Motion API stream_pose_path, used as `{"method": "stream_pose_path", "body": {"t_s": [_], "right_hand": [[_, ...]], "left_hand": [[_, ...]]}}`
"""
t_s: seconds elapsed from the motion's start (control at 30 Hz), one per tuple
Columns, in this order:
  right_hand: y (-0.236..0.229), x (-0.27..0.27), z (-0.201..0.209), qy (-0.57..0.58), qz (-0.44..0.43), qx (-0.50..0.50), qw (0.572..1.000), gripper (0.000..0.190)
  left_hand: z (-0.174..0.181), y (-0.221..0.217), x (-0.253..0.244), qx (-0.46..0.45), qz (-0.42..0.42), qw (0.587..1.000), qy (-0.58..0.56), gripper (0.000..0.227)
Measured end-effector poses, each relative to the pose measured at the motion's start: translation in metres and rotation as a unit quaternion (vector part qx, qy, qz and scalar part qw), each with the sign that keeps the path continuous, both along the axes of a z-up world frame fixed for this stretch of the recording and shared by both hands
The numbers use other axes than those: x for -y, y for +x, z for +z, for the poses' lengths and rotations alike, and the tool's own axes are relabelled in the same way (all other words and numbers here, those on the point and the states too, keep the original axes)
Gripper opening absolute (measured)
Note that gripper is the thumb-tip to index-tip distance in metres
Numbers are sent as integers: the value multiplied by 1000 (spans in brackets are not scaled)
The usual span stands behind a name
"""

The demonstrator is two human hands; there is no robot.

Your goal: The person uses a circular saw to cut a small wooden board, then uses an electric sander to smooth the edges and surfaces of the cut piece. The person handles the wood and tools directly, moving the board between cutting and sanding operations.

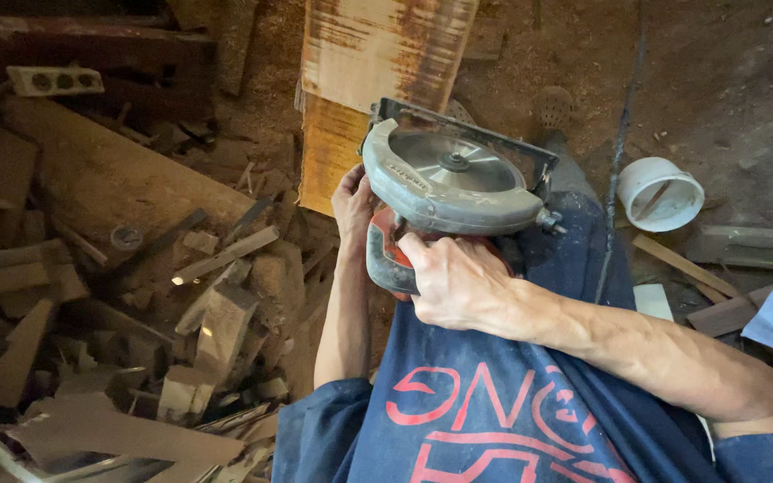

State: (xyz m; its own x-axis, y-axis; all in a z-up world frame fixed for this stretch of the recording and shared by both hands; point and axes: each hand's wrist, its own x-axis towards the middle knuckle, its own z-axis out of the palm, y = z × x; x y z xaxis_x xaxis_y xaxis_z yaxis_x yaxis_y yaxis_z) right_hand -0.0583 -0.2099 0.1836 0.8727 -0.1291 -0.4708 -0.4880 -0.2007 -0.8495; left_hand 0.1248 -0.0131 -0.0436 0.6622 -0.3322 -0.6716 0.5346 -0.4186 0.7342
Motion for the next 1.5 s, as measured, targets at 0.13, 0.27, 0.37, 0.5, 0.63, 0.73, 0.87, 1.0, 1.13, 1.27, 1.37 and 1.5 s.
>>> {"method": "stream_pose_path", "body": {"t_s": [0.13, 0.27, 0.37, 0.5, 0.63, 0.73, 0.87, 1.0, 1.13, 1.27, 1.37, 1.5], "right_hand": [[5, 0, -1, 2, -4, 6, 1000, 39], [9, -2, -2, 1, 6, 0, 1000, 40], [12, -2, -1, 5, 11, -2, 1000, 38], [19, -2, 1, 10, 7, -1, 1000, 33], [24, -3, 3, 6, 8, 0, 1000, 33], [28, -3, 3, 7, 10, -10, 1000, 35], [34, -6, 2, 2, 12, -6, 1000, 38], [38, -8, 1, 3, 5, 0, 1000, 37], [45, -10, 0, 6, 9, -9, 1000, 37], [52, -12, 0, 1, 9, -13, 1000, 39], [57, -13, 0, 4, 12, -19, 1000, 40], [64, -15, 0, 12, 15, -27, 999, 40]], "left_hand": [[3, 3, 2, -18, 12, 1000, -12, 39], [7, 4, 3, -32, 27, 999, -19, 38], [9, 5, 4, -30, 20, 999, -21, 36], [13, 9, 7, -19, 11, 1000, -2, 34], [19, 13, 8, -36, 27, 999, -10, 35], [21, 17, 10, -51, 37, 998, -4, 36], [20, 24, 7, -59, 40, 997, -13, 36], [16, 31, 4, -44, 35, 998, -8, 36], [15, 38, 1, -47, 33, 998, -17, 37], [16, 44, 0, -41, 35, 998, -13, 38], [18, 48, 2, -36, 26, 999, -22, 38], [24, 54, 3, -59, 38, 997, -37, 38]]}}
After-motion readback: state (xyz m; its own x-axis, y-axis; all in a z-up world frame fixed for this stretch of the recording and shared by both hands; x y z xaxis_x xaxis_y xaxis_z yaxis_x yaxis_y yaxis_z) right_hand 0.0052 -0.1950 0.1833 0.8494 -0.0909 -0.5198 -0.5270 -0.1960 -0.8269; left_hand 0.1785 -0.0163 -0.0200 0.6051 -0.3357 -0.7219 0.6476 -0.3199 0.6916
